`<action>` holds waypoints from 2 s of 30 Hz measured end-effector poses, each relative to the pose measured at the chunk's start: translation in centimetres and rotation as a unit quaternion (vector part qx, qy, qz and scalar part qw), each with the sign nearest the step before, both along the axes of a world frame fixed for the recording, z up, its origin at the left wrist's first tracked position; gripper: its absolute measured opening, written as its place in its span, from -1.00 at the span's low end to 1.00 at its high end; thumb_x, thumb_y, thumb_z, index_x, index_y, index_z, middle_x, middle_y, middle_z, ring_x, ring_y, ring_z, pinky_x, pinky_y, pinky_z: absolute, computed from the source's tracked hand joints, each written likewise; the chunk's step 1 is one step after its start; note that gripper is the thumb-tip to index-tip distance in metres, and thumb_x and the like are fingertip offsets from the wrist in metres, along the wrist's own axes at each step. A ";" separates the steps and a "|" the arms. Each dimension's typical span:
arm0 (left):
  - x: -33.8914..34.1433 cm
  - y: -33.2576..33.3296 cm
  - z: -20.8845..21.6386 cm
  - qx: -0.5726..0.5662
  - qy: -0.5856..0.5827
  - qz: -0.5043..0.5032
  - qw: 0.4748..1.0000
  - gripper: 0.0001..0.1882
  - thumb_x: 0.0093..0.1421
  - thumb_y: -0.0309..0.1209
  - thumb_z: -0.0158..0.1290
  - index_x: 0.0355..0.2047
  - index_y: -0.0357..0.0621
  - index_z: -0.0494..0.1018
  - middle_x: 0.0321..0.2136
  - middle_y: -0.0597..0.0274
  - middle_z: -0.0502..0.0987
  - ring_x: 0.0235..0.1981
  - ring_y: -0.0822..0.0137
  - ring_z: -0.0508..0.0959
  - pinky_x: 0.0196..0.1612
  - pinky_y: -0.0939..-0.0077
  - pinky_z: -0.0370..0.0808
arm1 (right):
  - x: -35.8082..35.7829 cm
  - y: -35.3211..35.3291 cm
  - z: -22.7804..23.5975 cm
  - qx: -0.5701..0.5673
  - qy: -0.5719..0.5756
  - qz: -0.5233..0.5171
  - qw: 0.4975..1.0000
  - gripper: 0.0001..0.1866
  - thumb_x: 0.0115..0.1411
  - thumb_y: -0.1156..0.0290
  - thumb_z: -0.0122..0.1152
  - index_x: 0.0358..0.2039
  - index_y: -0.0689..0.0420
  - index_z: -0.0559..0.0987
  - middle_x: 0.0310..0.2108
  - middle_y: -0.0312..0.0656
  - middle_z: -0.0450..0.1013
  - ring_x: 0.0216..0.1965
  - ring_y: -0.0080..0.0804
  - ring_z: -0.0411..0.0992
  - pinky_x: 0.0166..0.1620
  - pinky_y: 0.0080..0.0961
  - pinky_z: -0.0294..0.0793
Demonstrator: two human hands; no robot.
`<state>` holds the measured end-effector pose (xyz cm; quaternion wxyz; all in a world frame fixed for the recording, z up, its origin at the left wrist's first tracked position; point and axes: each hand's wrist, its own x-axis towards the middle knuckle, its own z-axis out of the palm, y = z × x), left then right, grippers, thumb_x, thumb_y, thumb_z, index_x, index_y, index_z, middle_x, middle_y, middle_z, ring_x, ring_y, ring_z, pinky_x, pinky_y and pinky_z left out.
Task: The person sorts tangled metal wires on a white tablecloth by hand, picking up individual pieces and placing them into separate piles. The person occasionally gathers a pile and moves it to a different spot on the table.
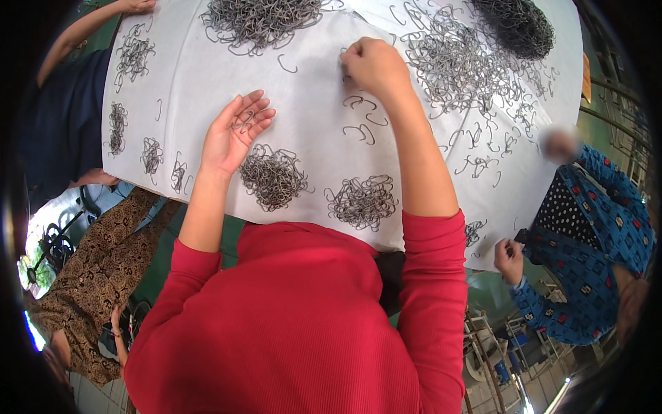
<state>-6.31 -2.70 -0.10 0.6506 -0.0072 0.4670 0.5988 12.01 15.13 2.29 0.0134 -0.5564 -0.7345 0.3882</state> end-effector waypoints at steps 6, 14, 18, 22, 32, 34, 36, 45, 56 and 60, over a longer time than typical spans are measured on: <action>0.0 0.2 -0.3 0.002 0.003 -0.005 1.000 -0.58 0.28 -0.28 -0.17 -0.06 -0.46 0.33 -0.19 -0.08 0.47 -0.14 0.09 0.52 -0.08 0.39 0.52 | 6.0 0.6 0.0 -0.400 0.440 -0.256 0.762 -0.89 0.20 0.45 0.04 -0.41 0.22 0.44 -0.50 -0.30 0.33 -0.59 -0.63 0.16 -0.59 -0.71 0.10; -0.5 0.1 -1.2 0.016 0.003 0.002 1.000 -0.60 0.28 -0.35 -0.14 0.01 -0.46 0.27 -0.09 -0.06 0.42 -0.06 0.10 0.46 0.01 0.35 0.48 | 14.7 -4.6 6.7 -0.233 0.234 -0.130 0.935 -0.92 0.18 0.42 0.06 -0.40 0.14 0.44 -0.45 -0.39 0.36 -0.51 -0.68 0.25 -0.51 -0.73 0.17; -0.5 0.2 -1.2 0.009 -0.006 0.000 1.000 -0.60 0.28 -0.37 -0.14 0.01 -0.47 0.26 -0.08 -0.06 0.40 -0.04 0.09 0.45 0.03 0.33 0.47 | 20.2 -9.4 8.4 -0.050 -0.076 0.015 0.996 -0.90 0.08 0.42 0.08 -0.45 0.17 0.48 -0.42 -0.14 0.44 -0.44 -0.26 0.42 -0.37 -0.40 0.37; -0.6 0.2 -1.5 0.015 -0.007 -0.009 1.000 -0.60 0.28 -0.37 -0.13 0.00 -0.47 0.27 -0.09 -0.06 0.41 -0.04 0.10 0.45 0.03 0.33 0.47 | 22.3 -14.9 7.4 -0.052 -0.266 0.012 0.963 -0.85 -0.03 0.35 0.18 -0.45 0.13 0.52 -0.38 -0.08 0.43 -0.30 -0.09 0.43 -0.22 -0.25 0.40; 0.3 -0.4 -0.8 -0.003 0.003 -0.013 1.000 -0.59 0.27 -0.32 -0.13 -0.01 -0.43 0.30 -0.14 -0.03 0.44 -0.09 0.13 0.48 -0.02 0.36 0.49 | 10.5 -9.8 3.2 0.127 -0.022 0.017 0.992 -0.90 0.05 0.38 0.17 -0.48 0.12 0.52 -0.42 -0.17 0.43 -0.39 -0.14 0.43 -0.32 -0.30 0.41; 0.9 -0.9 -1.0 -0.012 -0.014 -0.022 1.000 -0.59 0.28 -0.31 -0.14 -0.02 -0.43 0.31 -0.15 -0.03 0.44 -0.10 0.13 0.49 -0.02 0.36 0.49 | 7.8 -7.8 2.1 0.151 0.007 0.034 0.988 -0.90 0.04 0.38 0.17 -0.49 0.12 0.52 -0.43 -0.17 0.42 -0.39 -0.14 0.43 -0.33 -0.30 0.41; 1.7 -1.3 -0.6 -0.006 -0.018 -0.034 0.999 -0.59 0.28 -0.29 -0.14 -0.03 -0.43 0.31 -0.17 -0.03 0.45 -0.13 0.16 0.50 -0.05 0.39 0.50 | 6.0 -6.2 1.5 0.169 -0.004 0.063 0.984 -0.90 0.06 0.38 0.16 -0.47 0.12 0.53 -0.43 -0.22 0.42 -0.39 -0.22 0.42 -0.31 -0.37 0.39; 2.2 -0.9 0.3 -0.024 -0.023 -0.044 0.998 -0.59 0.28 -0.29 -0.15 -0.04 -0.45 0.31 -0.20 -0.02 0.47 -0.16 0.18 0.51 -0.07 0.41 0.52 | 4.2 -3.7 -0.4 0.247 -0.138 0.234 0.930 -0.90 0.07 0.38 0.11 -0.46 0.13 0.52 -0.39 -0.16 0.43 -0.38 -0.18 0.45 -0.29 -0.33 0.43; 8.2 2.3 2.7 -0.025 -0.199 -0.101 0.974 -0.57 0.29 -0.27 -0.19 -0.02 -0.45 0.31 -0.13 -0.07 0.44 -0.08 0.09 0.48 0.01 0.33 0.46 | 6.3 -6.5 7.1 0.029 0.184 0.069 0.980 -0.86 0.09 0.44 0.15 -0.35 0.19 0.55 -0.40 -0.13 0.44 -0.42 -0.30 0.43 -0.30 -0.46 0.40; 8.3 1.6 2.6 -0.039 -0.191 -0.100 0.976 -0.57 0.29 -0.27 -0.18 -0.04 -0.44 0.32 -0.10 -0.06 0.43 -0.09 0.09 0.48 0.01 0.33 0.45 | 9.6 -7.5 3.5 0.125 0.039 -0.046 0.990 -0.88 0.09 0.43 0.14 -0.36 0.17 0.55 -0.40 -0.14 0.44 -0.42 -0.27 0.45 -0.32 -0.41 0.41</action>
